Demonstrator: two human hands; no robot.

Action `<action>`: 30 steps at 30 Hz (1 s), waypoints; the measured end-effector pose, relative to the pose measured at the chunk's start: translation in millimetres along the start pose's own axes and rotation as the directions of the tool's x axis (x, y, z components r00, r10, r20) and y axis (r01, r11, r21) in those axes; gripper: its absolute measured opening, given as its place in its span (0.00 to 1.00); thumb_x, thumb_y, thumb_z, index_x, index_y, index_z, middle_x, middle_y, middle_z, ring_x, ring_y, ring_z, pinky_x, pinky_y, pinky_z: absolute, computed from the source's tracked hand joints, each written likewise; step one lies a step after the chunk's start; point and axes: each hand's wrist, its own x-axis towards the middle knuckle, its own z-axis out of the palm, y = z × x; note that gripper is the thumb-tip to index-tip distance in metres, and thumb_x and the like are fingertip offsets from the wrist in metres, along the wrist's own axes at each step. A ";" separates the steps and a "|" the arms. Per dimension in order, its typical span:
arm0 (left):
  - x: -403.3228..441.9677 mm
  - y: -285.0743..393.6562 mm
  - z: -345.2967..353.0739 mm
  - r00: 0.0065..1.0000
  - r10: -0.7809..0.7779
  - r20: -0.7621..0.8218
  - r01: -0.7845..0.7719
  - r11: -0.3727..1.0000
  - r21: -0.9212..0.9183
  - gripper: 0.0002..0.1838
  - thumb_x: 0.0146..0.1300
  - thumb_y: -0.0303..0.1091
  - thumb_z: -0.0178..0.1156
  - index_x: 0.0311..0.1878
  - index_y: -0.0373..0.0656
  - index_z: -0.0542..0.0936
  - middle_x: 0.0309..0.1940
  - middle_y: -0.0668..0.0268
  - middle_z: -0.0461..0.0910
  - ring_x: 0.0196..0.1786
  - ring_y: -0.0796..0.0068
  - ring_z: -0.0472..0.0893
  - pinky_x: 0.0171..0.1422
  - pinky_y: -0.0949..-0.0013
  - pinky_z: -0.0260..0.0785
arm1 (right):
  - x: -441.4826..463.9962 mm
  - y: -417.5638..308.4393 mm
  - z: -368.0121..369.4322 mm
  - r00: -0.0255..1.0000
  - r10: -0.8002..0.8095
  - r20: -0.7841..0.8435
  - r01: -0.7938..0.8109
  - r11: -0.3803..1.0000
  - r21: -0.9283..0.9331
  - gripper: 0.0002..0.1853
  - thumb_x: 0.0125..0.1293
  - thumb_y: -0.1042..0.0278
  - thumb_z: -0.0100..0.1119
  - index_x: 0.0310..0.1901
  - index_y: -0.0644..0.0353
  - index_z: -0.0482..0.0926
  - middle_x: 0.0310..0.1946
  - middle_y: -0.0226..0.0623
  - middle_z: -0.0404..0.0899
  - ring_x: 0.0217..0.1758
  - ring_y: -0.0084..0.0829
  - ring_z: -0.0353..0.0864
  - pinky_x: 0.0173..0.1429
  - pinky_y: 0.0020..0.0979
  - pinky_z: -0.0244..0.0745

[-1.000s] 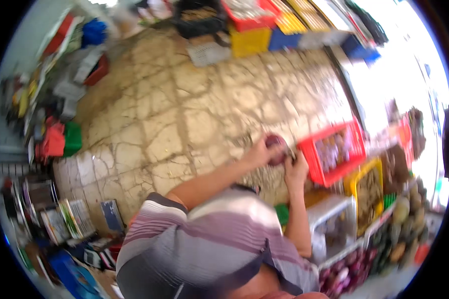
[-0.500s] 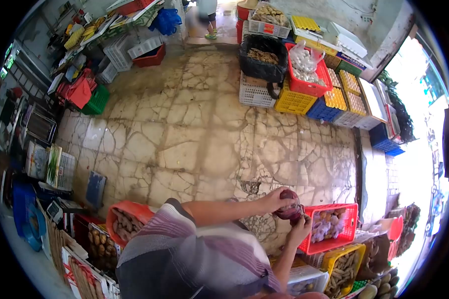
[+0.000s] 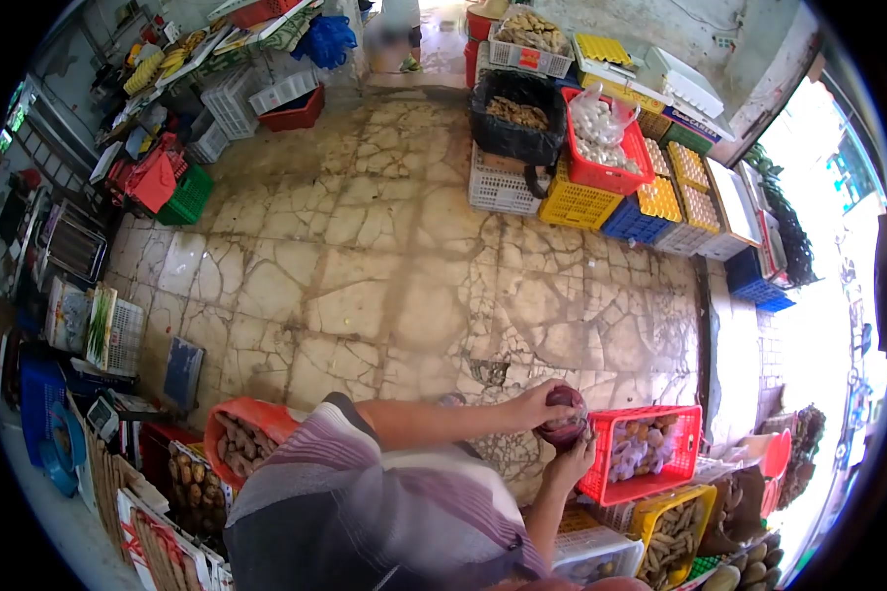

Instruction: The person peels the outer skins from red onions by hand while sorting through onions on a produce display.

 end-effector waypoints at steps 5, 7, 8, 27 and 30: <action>-0.7 11.2 -0.9 0.997 -0.052 0.050 0.052 0.999 -0.003 0.25 0.75 0.34 0.66 0.67 0.36 0.70 0.61 0.61 0.81 0.64 0.73 0.78 0.69 0.65 0.73 | 7.1 3.3 -2.0 0.999 -0.005 -0.038 0.005 1.000 0.001 0.21 0.80 0.60 0.55 0.63 0.69 0.76 0.58 0.49 0.81 0.59 0.45 0.84 0.59 0.43 0.84; 1.8 7.3 -1.6 0.997 -0.051 0.056 0.057 0.993 -0.101 0.25 0.75 0.34 0.66 0.68 0.37 0.70 0.62 0.61 0.80 0.65 0.72 0.78 0.70 0.65 0.73 | 9.4 5.0 -9.8 0.996 -0.088 -0.009 0.086 0.984 -0.154 0.21 0.79 0.60 0.56 0.62 0.69 0.76 0.59 0.49 0.81 0.59 0.47 0.84 0.59 0.43 0.84; 3.7 4.3 -2.7 0.997 -0.051 0.058 0.059 0.987 -0.150 0.25 0.74 0.34 0.66 0.68 0.37 0.70 0.63 0.60 0.80 0.66 0.72 0.78 0.70 0.65 0.73 | 12.1 7.8 -14.9 0.996 -0.093 0.001 0.092 0.979 -0.185 0.21 0.79 0.60 0.57 0.64 0.68 0.75 0.60 0.50 0.80 0.60 0.48 0.83 0.60 0.44 0.84; 12.9 3.8 0.2 0.975 -0.167 0.146 0.210 0.911 -0.356 0.30 0.70 0.40 0.72 0.69 0.38 0.72 0.61 0.61 0.81 0.61 0.71 0.81 0.66 0.63 0.77 | 15.2 -5.6 -3.4 0.992 0.122 -0.018 -0.111 0.946 0.303 0.20 0.77 0.64 0.61 0.65 0.63 0.76 0.60 0.45 0.80 0.63 0.45 0.81 0.65 0.52 0.81; 9.5 14.5 6.3 0.963 -0.204 0.174 0.263 0.840 -0.475 0.28 0.72 0.39 0.70 0.68 0.39 0.73 0.60 0.62 0.81 0.61 0.72 0.82 0.66 0.62 0.78 | 11.9 -18.2 -2.9 0.991 0.132 -0.021 -0.116 0.930 0.349 0.20 0.76 0.64 0.62 0.65 0.62 0.76 0.58 0.45 0.82 0.61 0.44 0.82 0.64 0.50 0.81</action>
